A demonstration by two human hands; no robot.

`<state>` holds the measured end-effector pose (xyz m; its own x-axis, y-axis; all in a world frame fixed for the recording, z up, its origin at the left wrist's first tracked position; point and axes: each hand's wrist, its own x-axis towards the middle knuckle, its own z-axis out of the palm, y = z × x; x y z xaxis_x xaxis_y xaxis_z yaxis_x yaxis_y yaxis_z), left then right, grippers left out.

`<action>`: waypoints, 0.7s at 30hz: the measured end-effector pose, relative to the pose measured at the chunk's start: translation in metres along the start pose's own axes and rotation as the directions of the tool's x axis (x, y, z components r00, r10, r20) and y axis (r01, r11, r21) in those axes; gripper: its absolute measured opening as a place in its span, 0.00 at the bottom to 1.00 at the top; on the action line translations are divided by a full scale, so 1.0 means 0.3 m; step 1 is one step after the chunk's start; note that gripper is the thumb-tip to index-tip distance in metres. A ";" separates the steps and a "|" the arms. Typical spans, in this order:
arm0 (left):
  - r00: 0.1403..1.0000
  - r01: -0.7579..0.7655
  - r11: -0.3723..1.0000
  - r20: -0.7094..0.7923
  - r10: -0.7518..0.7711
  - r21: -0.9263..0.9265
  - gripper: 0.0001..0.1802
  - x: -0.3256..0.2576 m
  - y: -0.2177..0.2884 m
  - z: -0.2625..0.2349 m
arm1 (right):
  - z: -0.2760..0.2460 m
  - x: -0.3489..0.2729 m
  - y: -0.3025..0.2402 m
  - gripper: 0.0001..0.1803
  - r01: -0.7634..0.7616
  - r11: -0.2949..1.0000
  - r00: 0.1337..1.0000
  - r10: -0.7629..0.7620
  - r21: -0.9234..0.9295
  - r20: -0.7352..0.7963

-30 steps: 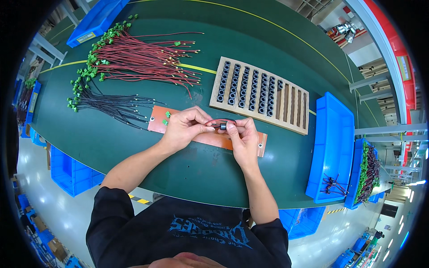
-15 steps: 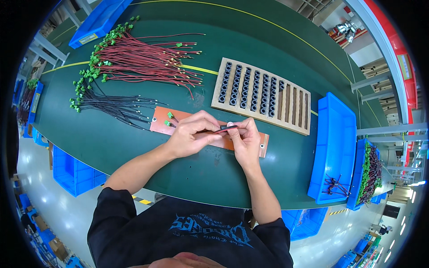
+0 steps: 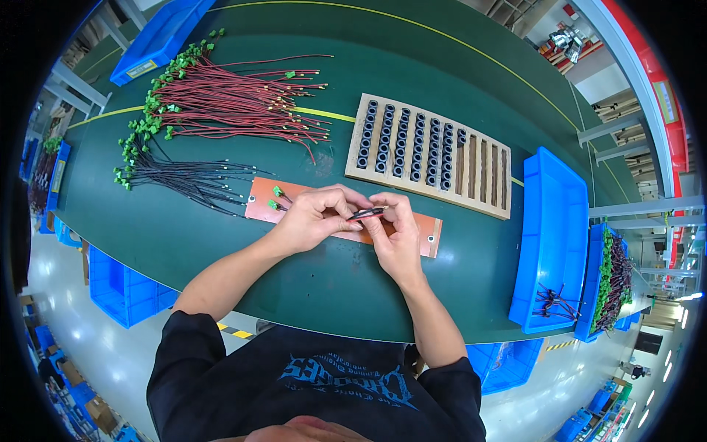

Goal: The person assembles wire harnesses by hand at a green workbench. They pick up red and black wires with green connectors, insert them into a small cylindrical component, and secure the connection using a crimping tool. The finished units are placed into a blue bin.

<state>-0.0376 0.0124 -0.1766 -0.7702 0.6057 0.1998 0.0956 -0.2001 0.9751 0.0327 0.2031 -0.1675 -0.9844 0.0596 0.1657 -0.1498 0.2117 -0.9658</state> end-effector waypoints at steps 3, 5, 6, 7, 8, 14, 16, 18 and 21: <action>0.996 0.073 0.983 -0.046 -0.082 -0.168 0.08 0.000 -0.010 0.001 | -0.017 0.008 -0.015 0.20 -0.083 0.991 0.994 0.075 0.107 0.077; 0.993 0.083 0.970 -0.069 -0.101 -0.228 0.09 0.004 -0.016 -0.001 | -0.065 0.014 -0.012 0.21 -0.169 0.972 0.975 0.141 0.161 0.174; 0.993 0.078 0.971 -0.068 -0.095 -0.226 0.09 0.007 -0.018 -0.011 | -0.068 0.016 -0.012 0.18 -0.149 0.973 0.982 0.124 0.175 0.145; 0.994 0.072 0.972 -0.069 -0.090 -0.223 0.09 0.008 -0.019 -0.018 | -0.069 0.018 -0.010 0.16 -0.128 0.974 0.987 0.107 0.189 0.116; 0.993 0.099 0.977 -0.052 -0.110 -0.187 0.09 0.007 -0.015 -0.019 | -0.070 0.018 -0.007 0.13 -0.107 0.974 0.992 0.092 0.201 0.086; 0.991 0.135 0.983 0.026 -0.133 -0.122 0.13 0.000 0.033 -0.015 | -0.057 0.016 0.001 0.04 0.020 1.000 1.000 -0.020 0.007 0.006; 0.979 0.197 0.980 0.046 -0.196 -0.017 0.17 0.007 0.084 -0.012 | -0.037 0.011 0.001 0.02 0.127 0.985 0.992 -0.126 -0.113 0.015; 0.978 0.206 0.978 0.032 -0.207 0.039 0.21 0.000 0.085 -0.011 | -0.030 0.009 -0.011 0.02 0.134 0.977 0.991 -0.137 -0.168 -0.007; 0.984 0.172 0.981 0.023 -0.174 0.091 0.24 -0.002 0.049 -0.008 | -0.054 0.008 -0.012 0.01 0.107 0.977 0.989 -0.123 -0.184 -0.076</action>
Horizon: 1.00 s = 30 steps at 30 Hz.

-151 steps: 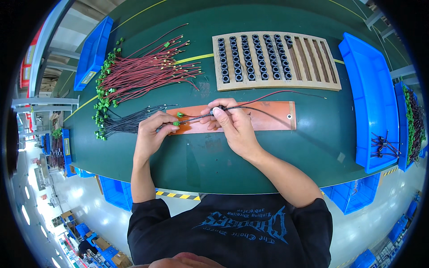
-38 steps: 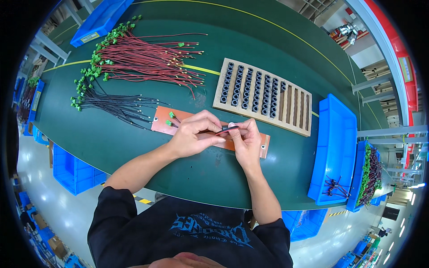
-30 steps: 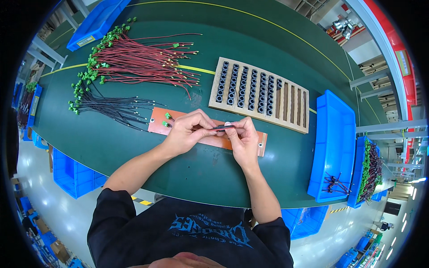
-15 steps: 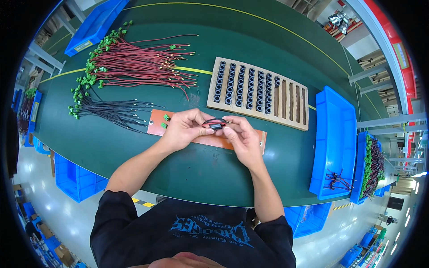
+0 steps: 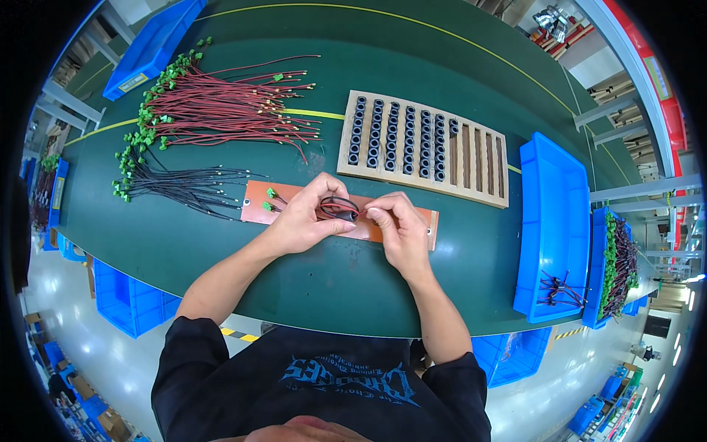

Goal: The person assembles wire harnesses by hand at a green workbench. They pick up red and black wires with green connectors, insert them into a small cylindrical component, and secure the connection using a crimping tool. The finished units are placed into a blue bin.

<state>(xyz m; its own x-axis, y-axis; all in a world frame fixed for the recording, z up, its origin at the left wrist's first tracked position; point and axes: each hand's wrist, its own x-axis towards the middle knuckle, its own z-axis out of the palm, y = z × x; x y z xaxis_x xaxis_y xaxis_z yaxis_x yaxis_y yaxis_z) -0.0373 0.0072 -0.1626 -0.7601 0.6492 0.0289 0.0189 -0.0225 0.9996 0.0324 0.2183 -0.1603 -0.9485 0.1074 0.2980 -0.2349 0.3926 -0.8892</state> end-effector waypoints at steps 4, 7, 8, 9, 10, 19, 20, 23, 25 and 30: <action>0.999 0.003 0.998 0.041 -0.006 0.067 0.24 -0.001 -0.013 -0.001 | -0.098 -0.003 0.039 0.03 -0.067 0.963 0.966 0.128 0.260 -0.223; 0.994 -0.010 0.999 0.109 0.006 0.039 0.20 0.001 0.028 0.000 | -0.127 -0.022 0.040 0.03 0.002 0.958 0.990 0.040 0.288 -0.138; 0.990 -0.014 0.999 0.144 0.009 0.037 0.19 0.002 0.050 -0.005 | -0.128 -0.019 0.039 0.03 0.041 0.920 0.997 -0.011 0.390 -0.080; 0.987 0.023 0.999 0.157 -0.017 -0.035 0.16 0.016 0.048 -0.003 | -0.129 -0.016 0.036 0.03 0.073 0.870 0.997 -0.069 0.488 -0.028; 0.984 0.063 0.992 0.174 -0.044 -0.106 0.14 0.037 0.037 0.000 | -0.126 -0.016 0.031 0.04 0.064 0.854 0.997 -0.075 0.517 -0.001; 0.993 -0.024 1.000 0.115 0.025 -0.009 0.06 0.058 0.016 0.058 | -0.091 -0.028 0.001 0.08 -0.023 0.827 1.000 0.022 0.562 0.007; 0.995 -0.036 0.999 0.093 0.034 0.024 0.06 0.055 0.017 0.065 | -0.087 -0.031 -0.005 0.09 -0.034 0.838 0.999 0.043 0.545 -0.004; 0.996 -0.069 0.994 0.059 0.064 0.087 0.05 0.049 0.003 0.076 | -0.067 -0.041 0.005 0.09 -0.032 0.843 0.998 0.054 0.537 -0.025; 0.997 -0.073 0.993 0.044 0.069 0.098 0.04 0.046 -0.007 0.081 | -0.063 -0.047 0.014 0.07 -0.107 0.824 0.991 0.132 0.557 -0.005; 0.999 -0.044 0.997 0.009 0.044 0.056 0.04 0.046 0.003 0.096 | -0.063 -0.041 -0.009 0.07 -0.160 0.831 0.981 0.196 0.532 -0.010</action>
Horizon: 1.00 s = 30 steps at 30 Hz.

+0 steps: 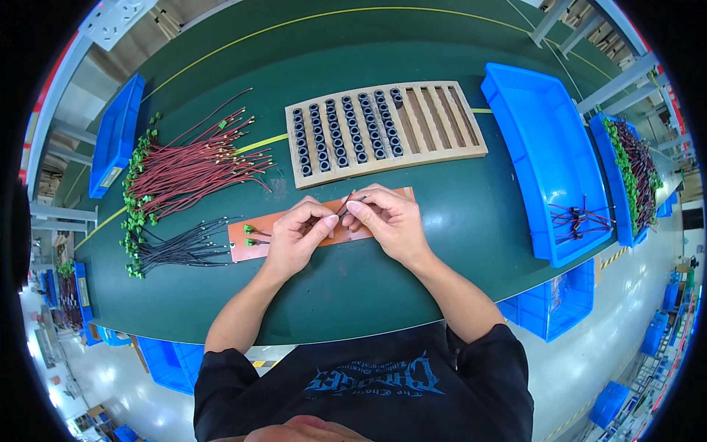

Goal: The person assembles wire harnesses by hand at a green workbench. They pick up red and black wires with green connectors, insert them into a small cylindrical component, and secure the connection using a crimping tool. The finished units are placed into a blue bin.

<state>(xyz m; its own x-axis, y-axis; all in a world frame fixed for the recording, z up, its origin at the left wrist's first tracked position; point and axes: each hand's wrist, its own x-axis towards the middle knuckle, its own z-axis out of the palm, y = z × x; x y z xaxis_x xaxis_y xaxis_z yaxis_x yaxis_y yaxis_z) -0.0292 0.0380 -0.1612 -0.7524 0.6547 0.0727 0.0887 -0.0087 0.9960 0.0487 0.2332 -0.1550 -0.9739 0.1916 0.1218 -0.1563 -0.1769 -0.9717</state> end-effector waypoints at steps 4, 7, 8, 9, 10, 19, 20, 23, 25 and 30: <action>0.999 -0.044 0.998 0.023 0.043 0.045 0.04 0.003 -0.013 -0.007 | -0.006 0.007 0.002 0.08 0.058 0.991 0.998 -0.055 -0.121 0.034; 0.998 -0.055 0.998 0.010 0.055 0.016 0.04 0.004 -0.016 -0.003 | -0.006 0.008 0.003 0.09 0.109 0.979 0.994 -0.102 -0.173 0.044; 0.999 -0.038 0.999 0.007 0.038 -0.017 0.04 0.004 -0.006 0.002 | -0.007 0.009 0.000 0.08 0.128 0.973 0.991 -0.121 -0.193 0.049; 1.000 -0.021 0.999 0.005 0.021 -0.050 0.03 0.005 0.002 0.005 | -0.007 0.008 -0.005 0.09 0.108 0.975 0.994 -0.102 -0.195 0.041; 1.000 -0.021 0.999 0.008 0.022 -0.045 0.03 0.006 0.003 0.006 | -0.007 0.007 -0.013 0.09 0.089 0.977 0.996 -0.084 -0.196 0.033; 1.000 -0.015 0.994 0.007 0.016 -0.109 0.05 0.014 0.007 0.020 | -0.021 0.025 -0.014 0.09 0.145 0.958 0.989 -0.134 -0.246 0.058; 1.000 -0.005 0.995 0.004 0.006 -0.105 0.04 0.014 0.010 0.021 | -0.021 0.028 -0.014 0.09 0.171 0.950 0.985 -0.159 -0.263 0.066; 1.000 -0.004 0.994 0.005 0.005 -0.112 0.04 0.016 0.006 0.026 | -0.012 0.017 -0.029 0.10 0.075 0.965 0.996 -0.062 -0.253 0.059; 1.000 -0.007 0.990 0.010 0.008 -0.138 0.04 0.017 0.004 0.027 | -0.010 0.014 -0.025 0.11 0.040 0.975 0.998 -0.029 -0.218 0.052; 0.999 -0.013 0.987 0.038 0.020 -0.157 0.04 0.021 0.001 0.016 | -0.005 0.009 -0.023 0.13 0.010 0.982 0.999 -0.002 -0.191 0.040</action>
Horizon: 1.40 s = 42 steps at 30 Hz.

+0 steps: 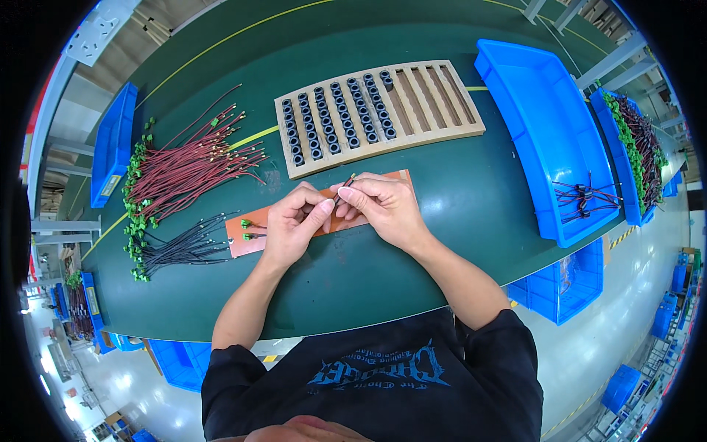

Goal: The person assembles wire harnesses by hand at a green workbench. They pick up red and black wires with green connectors, insert them into a small cylindrical component, and secure the connection using a crimping tool. The finished units are placed into a blue bin.

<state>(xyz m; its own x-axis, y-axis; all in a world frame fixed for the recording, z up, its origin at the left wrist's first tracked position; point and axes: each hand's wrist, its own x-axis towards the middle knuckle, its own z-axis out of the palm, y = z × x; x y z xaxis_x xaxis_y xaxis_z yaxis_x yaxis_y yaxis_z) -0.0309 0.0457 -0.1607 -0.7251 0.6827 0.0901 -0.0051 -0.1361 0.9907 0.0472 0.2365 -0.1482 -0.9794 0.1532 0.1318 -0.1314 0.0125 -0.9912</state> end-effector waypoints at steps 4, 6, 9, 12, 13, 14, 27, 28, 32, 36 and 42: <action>1.000 0.015 0.999 0.020 -0.016 0.030 0.04 -0.001 0.002 -0.013 | -0.004 -0.002 -0.001 0.13 -0.050 0.998 0.999 0.049 0.047 0.016; 0.999 0.026 0.999 0.033 -0.027 0.035 0.04 0.001 0.013 -0.014 | -0.004 -0.004 0.004 0.13 -0.068 0.995 0.998 0.067 0.068 0.019; 0.999 0.026 0.999 0.040 -0.027 0.022 0.04 0.000 0.004 -0.023 | -0.003 -0.004 0.017 0.13 -0.077 0.993 0.997 0.076 0.092 0.014; 0.999 0.019 0.999 0.047 -0.020 0.036 0.04 0.001 0.001 -0.025 | -0.002 -0.002 0.013 0.13 -0.054 0.996 0.999 0.054 0.076 0.006; 0.999 0.011 0.999 0.041 -0.013 0.041 0.04 0.002 0.001 -0.022 | -0.007 0.000 0.014 0.13 -0.027 0.998 1.000 0.027 0.050 0.004; 0.999 0.005 0.999 0.032 -0.007 0.047 0.04 0.003 -0.002 -0.017 | -0.009 0.002 0.018 0.13 0.000 1.000 1.000 0.000 0.025 0.005; 1.000 0.018 0.994 0.018 -0.020 0.109 0.05 0.002 -0.009 -0.010 | -0.007 0.011 0.009 0.10 -0.036 0.999 0.999 0.037 0.032 -0.025; 1.000 0.012 0.992 0.022 -0.015 0.127 0.05 0.001 -0.009 -0.010 | -0.008 0.012 0.008 0.10 -0.012 1.000 0.999 0.012 0.001 -0.032; 1.000 -0.006 0.980 0.026 0.001 0.200 0.05 -0.002 -0.018 -0.010 | -0.029 0.009 -0.002 0.11 -0.068 0.990 0.998 0.065 -0.124 -0.025; 1.000 0.009 0.960 -0.017 -0.004 0.280 0.06 -0.007 -0.006 0.011 | -0.038 0.016 -0.004 0.12 0.123 0.920 0.990 -0.138 -0.372 -0.015; 0.969 -0.074 0.993 -0.229 0.093 0.091 0.06 0.000 -0.046 -0.021 | -0.059 0.018 0.038 0.12 0.211 0.787 0.968 -0.249 -0.580 0.014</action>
<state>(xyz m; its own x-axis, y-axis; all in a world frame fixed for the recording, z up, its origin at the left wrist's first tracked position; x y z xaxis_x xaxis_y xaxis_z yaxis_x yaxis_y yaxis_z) -0.0350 0.0431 -0.1752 -0.8610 0.4841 0.1562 0.1113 -0.1205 0.9865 0.0433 0.2548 -0.1590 -0.9178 0.1315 0.3746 -0.2207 0.6153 -0.7568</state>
